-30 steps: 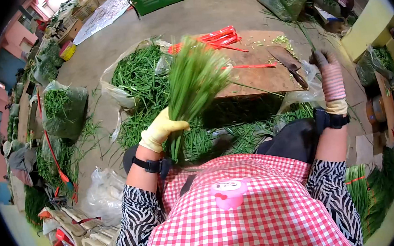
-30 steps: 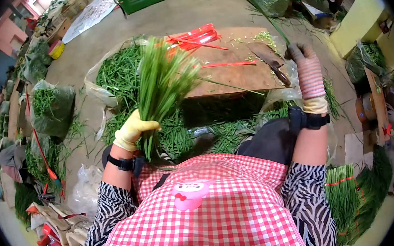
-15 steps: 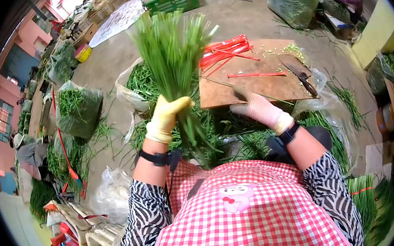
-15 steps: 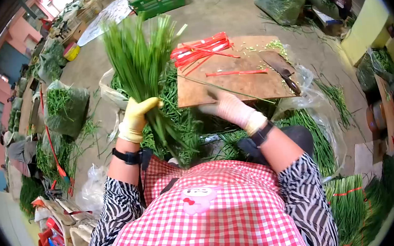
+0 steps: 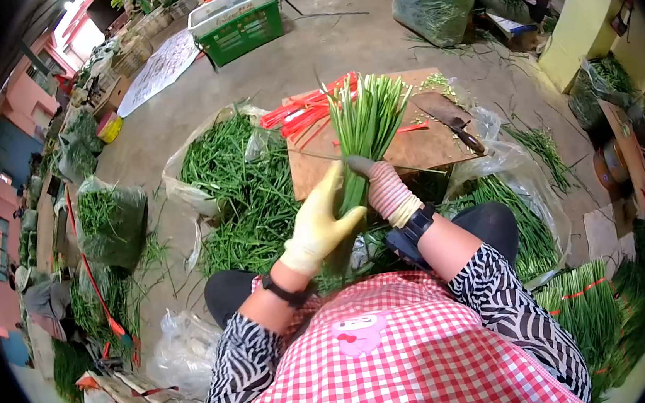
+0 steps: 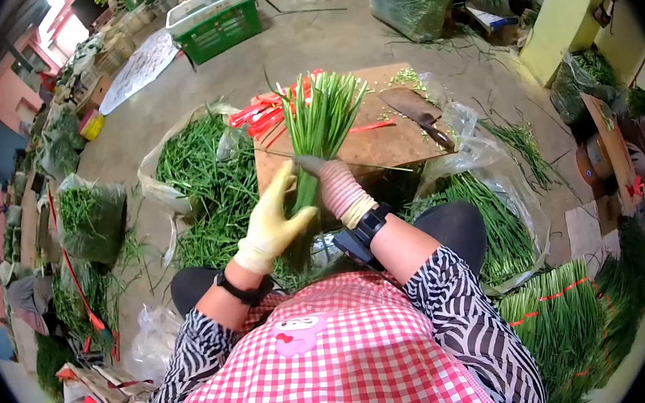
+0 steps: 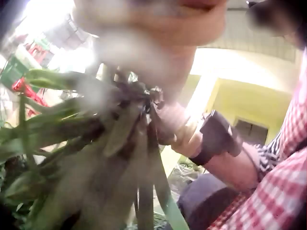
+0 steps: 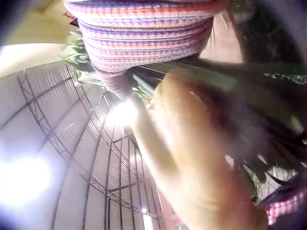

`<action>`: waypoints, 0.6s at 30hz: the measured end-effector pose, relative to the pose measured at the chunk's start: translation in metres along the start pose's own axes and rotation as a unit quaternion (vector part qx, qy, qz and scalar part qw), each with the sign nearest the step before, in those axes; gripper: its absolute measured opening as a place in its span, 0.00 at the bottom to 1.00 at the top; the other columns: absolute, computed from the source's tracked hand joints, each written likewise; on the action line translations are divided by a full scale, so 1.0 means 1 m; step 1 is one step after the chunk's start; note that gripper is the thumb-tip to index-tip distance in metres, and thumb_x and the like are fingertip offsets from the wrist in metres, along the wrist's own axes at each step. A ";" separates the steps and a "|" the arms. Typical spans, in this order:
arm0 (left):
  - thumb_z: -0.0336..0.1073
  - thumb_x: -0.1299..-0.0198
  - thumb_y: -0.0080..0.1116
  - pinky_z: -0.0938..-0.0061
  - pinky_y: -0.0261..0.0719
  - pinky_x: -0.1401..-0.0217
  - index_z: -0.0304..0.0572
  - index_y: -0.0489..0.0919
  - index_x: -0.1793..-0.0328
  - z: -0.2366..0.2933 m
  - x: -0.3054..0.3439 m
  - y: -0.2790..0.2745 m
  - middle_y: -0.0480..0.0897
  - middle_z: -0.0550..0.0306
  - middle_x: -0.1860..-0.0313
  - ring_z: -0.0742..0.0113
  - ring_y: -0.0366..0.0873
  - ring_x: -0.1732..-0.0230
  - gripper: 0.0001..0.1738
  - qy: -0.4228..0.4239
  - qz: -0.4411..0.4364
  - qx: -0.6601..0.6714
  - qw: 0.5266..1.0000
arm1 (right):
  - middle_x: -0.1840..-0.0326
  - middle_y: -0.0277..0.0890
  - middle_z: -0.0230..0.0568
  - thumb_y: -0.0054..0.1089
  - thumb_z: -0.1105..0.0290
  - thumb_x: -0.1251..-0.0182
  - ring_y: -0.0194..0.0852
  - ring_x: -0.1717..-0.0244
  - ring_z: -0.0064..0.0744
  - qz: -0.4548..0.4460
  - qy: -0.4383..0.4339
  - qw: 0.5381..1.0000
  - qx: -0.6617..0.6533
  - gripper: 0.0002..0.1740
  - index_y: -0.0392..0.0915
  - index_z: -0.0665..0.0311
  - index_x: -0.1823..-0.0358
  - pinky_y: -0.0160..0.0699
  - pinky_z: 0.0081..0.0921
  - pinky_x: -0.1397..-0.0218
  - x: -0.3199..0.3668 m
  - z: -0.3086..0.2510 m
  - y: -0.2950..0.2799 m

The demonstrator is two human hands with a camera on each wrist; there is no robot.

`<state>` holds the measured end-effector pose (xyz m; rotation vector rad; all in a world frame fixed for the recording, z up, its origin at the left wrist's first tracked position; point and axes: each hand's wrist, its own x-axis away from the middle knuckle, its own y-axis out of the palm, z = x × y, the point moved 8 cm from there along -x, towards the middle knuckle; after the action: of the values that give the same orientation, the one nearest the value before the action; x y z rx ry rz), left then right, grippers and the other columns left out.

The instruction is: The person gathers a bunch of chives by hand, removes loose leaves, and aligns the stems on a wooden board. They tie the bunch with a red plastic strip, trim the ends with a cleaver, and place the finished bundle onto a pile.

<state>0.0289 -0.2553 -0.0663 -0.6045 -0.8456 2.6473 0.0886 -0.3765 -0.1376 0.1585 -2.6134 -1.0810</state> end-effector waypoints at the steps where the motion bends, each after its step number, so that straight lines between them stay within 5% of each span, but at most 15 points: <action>1: 0.34 0.39 0.71 0.60 0.68 0.20 0.38 0.52 0.11 -0.017 0.008 -0.014 0.69 0.37 0.21 0.48 0.70 0.23 0.53 -0.014 0.069 0.077 0.995 | 0.61 0.85 0.39 0.76 0.62 0.37 0.84 0.63 0.35 -0.016 0.021 1.000 0.012 0.19 0.84 0.65 0.50 0.85 0.36 0.58 0.001 -0.001 -0.002; 3: 0.33 0.38 0.70 0.57 0.57 0.15 0.38 0.48 0.11 -0.046 0.013 -0.024 0.66 0.36 0.19 0.50 0.60 0.16 0.55 -0.052 0.179 0.286 0.940 | 0.58 0.87 0.41 0.73 0.60 0.34 0.84 0.60 0.33 -0.046 0.063 0.997 -0.014 0.20 0.83 0.66 0.47 0.87 0.35 0.56 0.009 0.006 0.003; 4: 0.37 0.35 0.69 0.61 0.59 0.17 0.38 0.49 0.11 -0.054 0.011 -0.017 0.67 0.43 0.20 0.55 0.63 0.19 0.53 -0.099 0.161 0.382 0.904 | 0.55 0.87 0.41 0.72 0.58 0.33 0.84 0.56 0.32 -0.089 0.077 0.993 -0.002 0.22 0.83 0.66 0.46 0.88 0.37 0.53 0.009 0.014 0.006; 6: 0.53 0.34 0.70 0.64 0.65 0.21 0.41 0.53 0.12 -0.064 0.004 0.017 0.68 0.50 0.19 0.60 0.65 0.21 0.53 -0.155 -0.094 0.480 0.858 | 0.54 0.86 0.41 0.72 0.57 0.33 0.84 0.54 0.31 -0.127 0.054 0.983 0.120 0.25 0.82 0.67 0.43 0.87 0.37 0.52 0.015 0.018 0.019; 7: 0.54 0.36 0.72 0.68 0.73 0.29 0.41 0.61 0.16 -0.071 0.008 0.026 0.73 0.56 0.24 0.65 0.73 0.30 0.50 -0.144 -0.104 0.474 0.863 | 0.55 0.86 0.41 0.73 0.54 0.33 0.82 0.53 0.28 -0.110 -0.015 0.978 0.179 0.27 0.82 0.66 0.42 0.85 0.34 0.49 0.021 0.012 0.033; 8: 0.50 0.37 0.73 0.70 0.78 0.36 0.38 0.73 0.24 -0.092 0.017 0.038 0.82 0.56 0.34 0.66 0.80 0.39 0.40 -0.188 -0.153 0.473 0.847 | 0.53 0.87 0.42 0.74 0.53 0.34 0.81 0.52 0.28 -0.114 -0.058 0.930 0.344 0.30 0.81 0.66 0.38 0.83 0.32 0.46 0.009 0.017 0.031; 10: 0.44 0.38 0.71 0.70 0.81 0.41 0.36 0.81 0.34 -0.073 0.021 0.033 0.88 0.56 0.45 0.66 0.84 0.46 0.29 -0.164 -0.264 0.387 0.868 | 0.52 0.87 0.43 0.74 0.53 0.37 0.84 0.52 0.33 -0.173 -0.122 0.886 0.413 0.32 0.80 0.67 0.39 0.83 0.35 0.42 0.009 0.019 0.044; 11: 0.39 0.38 0.68 0.69 0.82 0.43 0.34 0.84 0.39 -0.067 0.029 0.029 0.89 0.56 0.50 0.66 0.85 0.51 0.24 -0.200 -0.235 0.414 0.856 | 0.52 0.87 0.47 0.73 0.51 0.39 0.86 0.54 0.43 -0.206 -0.257 0.809 0.487 0.31 0.81 0.65 0.41 0.84 0.38 0.46 0.009 0.014 0.059; 14: 0.38 0.39 0.69 0.69 0.82 0.43 0.34 0.84 0.39 -0.074 0.039 0.023 0.89 0.55 0.50 0.66 0.86 0.52 0.23 -0.206 -0.189 0.457 0.844 | 0.52 0.87 0.53 0.71 0.49 0.39 0.87 0.55 0.49 -0.240 -0.158 0.758 0.586 0.28 0.83 0.63 0.46 0.85 0.38 0.48 -0.004 0.032 0.047; 15: 0.35 0.40 0.70 0.66 0.83 0.41 0.34 0.82 0.36 -0.076 0.040 0.021 0.88 0.54 0.51 0.63 0.86 0.52 0.26 -0.197 -0.182 0.467 0.842 | 0.50 0.86 0.58 0.68 0.49 0.37 0.87 0.53 0.51 -0.350 -0.172 0.500 0.773 0.27 0.84 0.60 0.45 0.84 0.39 0.47 0.025 0.026 0.071; 16: 0.34 0.40 0.71 0.65 0.83 0.41 0.34 0.81 0.35 -0.082 0.042 0.021 0.88 0.54 0.51 0.62 0.86 0.51 0.27 -0.214 -0.159 0.492 0.829 | 0.46 0.86 0.58 0.65 0.48 0.34 0.87 0.50 0.52 -0.291 0.047 0.627 0.721 0.27 0.84 0.60 0.42 0.83 0.40 0.42 0.020 0.020 0.063; 18: 0.32 0.41 0.72 0.62 0.84 0.39 0.33 0.79 0.33 -0.095 0.052 0.021 0.87 0.54 0.51 0.60 0.86 0.50 0.29 -0.249 -0.110 0.539 0.797 | 0.47 0.86 0.58 0.64 0.48 0.34 0.87 0.48 0.53 -0.260 -0.027 0.674 0.691 0.26 0.85 0.58 0.43 0.82 0.39 0.41 0.027 -0.007 0.060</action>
<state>0.0256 -0.2061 -0.1646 0.4706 0.5476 2.5140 0.0660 -0.3443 -0.0838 1.2070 -2.8214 1.0883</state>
